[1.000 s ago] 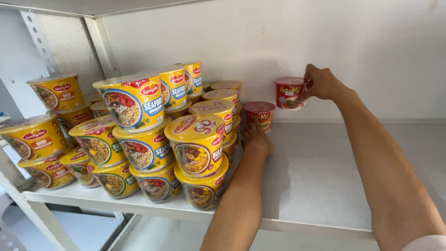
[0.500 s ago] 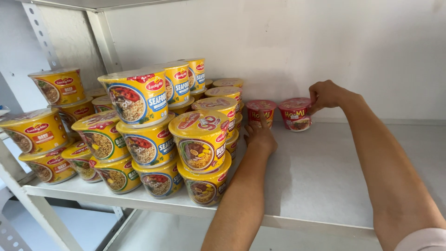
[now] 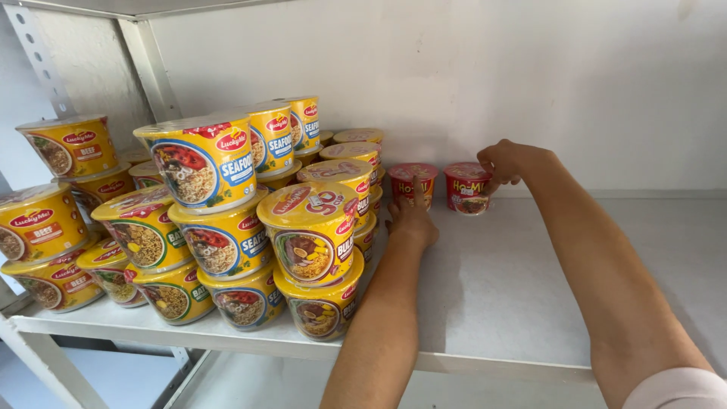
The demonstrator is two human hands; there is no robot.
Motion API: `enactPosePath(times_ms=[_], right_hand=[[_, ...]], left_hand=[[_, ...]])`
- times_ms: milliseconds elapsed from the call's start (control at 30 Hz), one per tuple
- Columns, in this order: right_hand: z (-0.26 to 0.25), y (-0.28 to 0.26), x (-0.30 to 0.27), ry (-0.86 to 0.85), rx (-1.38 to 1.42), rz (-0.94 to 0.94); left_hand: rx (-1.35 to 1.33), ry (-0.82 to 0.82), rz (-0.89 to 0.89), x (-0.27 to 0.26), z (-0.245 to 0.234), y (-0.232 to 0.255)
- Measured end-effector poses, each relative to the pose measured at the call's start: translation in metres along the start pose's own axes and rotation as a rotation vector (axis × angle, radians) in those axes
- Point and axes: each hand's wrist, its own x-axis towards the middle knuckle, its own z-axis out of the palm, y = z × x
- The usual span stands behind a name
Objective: The person sits on the floor and wipes instant noodle cups with a cloth before placing them onto white metal shelves. They handle yellow Lucky Me! cups and red Ho-Mi cups, stacking them neatly on the shelf.
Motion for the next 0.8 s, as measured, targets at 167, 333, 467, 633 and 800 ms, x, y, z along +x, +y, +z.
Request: enactPosePath(times_ms=[167,333,467,633,800], right_hand=[[-0.011,-0.031,-0.038,0.021,-0.021,0.032],[-0.010,-0.041,-0.039,-0.032,-0.059,0.042],[-0.008,-0.039,-0.035,-0.074,-0.117,0.025],[-0.002,-0.032,-0.020,-0.104,-0.137,0.045],[0.003,-0.031,-0.012,-0.124,-0.092,0.006]], left_hand=[[-0.026,0.029,0.012,0.008,0.000,-0.005],[-0.018,0.026,0.061,0.014,0.000,-0.009],[0.001,0.022,0.091,0.019,0.002,-0.014],[-0.012,0.066,0.122,0.027,0.006,-0.020],[-0.035,0.120,0.141,0.031,0.007,-0.022]])
